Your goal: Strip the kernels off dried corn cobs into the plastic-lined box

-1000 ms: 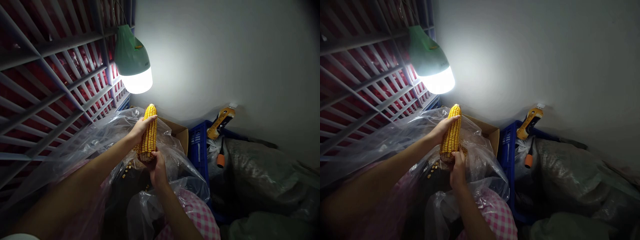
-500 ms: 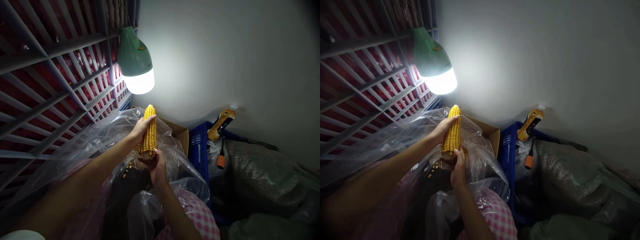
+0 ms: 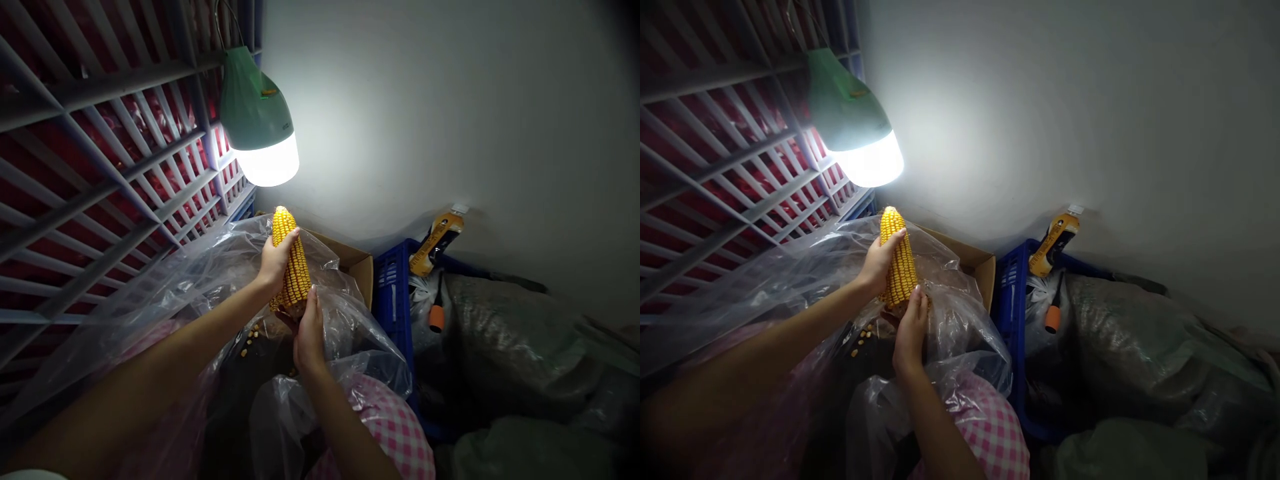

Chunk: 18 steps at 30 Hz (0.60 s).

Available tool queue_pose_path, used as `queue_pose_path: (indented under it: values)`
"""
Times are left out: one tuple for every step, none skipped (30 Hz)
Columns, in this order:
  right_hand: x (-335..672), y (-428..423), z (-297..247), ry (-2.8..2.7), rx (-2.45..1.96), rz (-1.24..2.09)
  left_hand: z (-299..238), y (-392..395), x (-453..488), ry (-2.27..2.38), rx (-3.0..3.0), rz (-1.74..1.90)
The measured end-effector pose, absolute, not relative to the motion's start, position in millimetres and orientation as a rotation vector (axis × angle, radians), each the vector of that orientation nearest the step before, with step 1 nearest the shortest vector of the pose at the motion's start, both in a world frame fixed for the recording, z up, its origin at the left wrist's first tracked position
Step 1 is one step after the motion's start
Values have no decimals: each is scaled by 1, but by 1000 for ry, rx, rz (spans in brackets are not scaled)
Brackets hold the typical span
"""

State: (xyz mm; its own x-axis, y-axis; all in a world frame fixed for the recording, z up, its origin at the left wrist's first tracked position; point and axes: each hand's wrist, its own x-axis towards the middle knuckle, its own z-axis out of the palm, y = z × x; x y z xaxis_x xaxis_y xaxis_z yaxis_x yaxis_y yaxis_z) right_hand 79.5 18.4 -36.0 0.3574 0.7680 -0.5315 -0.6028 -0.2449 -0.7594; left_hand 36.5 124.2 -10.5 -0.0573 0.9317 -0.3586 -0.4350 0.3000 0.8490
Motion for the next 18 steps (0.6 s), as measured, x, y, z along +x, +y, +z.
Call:
queue_pose_path:
  values:
    - [80,19,-36,-173,-1280,1302,-11,125,37,1125,570,1228]
    - [81,20,-35,-171,-1266,1316,-11,125,36,1123,566,1235]
    - [81,20,-34,-168,-1244,1335,-12,125,36,1117,565,1242]
    - [83,21,-34,-165,-1224,1352,-11,126,35,1114,565,1247]
    - [84,21,-33,-163,-1219,1365,-10,127,35,1114,566,1247]
    - [86,22,-33,-165,-1232,1370,-9,128,34,1113,569,1242]
    - [87,22,-33,-181,-1257,1370,-8,129,33,1112,570,1235]
    - [89,22,-32,-212,-1286,1369,-6,130,31,1113,572,1227]
    - [90,23,-32,-256,-1312,1368,-5,132,30,1113,576,1217]
    - [92,22,-32,-307,-1331,1367,-4,133,29,1113,582,1210]
    - [93,22,-32,-358,-1344,1366,-3,134,28,1113,592,1207]
    - [93,22,-32,-405,-1356,1366,-3,135,27,1116,606,1209]
    - [94,21,-32,-443,-1372,1365,-3,135,26,1119,622,1214]
    - [94,21,-33,-470,-1397,1359,-3,136,26,1122,638,1221]
    - [94,20,-34,-496,-1425,1352,-4,136,26,1126,649,1225]
    - [94,20,-35,-528,-1454,1336,-5,136,26,1131,656,1227]
    - [93,19,-37,-597,-1482,1297,-6,136,26,1135,661,1225]
    - [93,19,-40,-680,-1511,1238,-6,135,26,1138,664,1225]
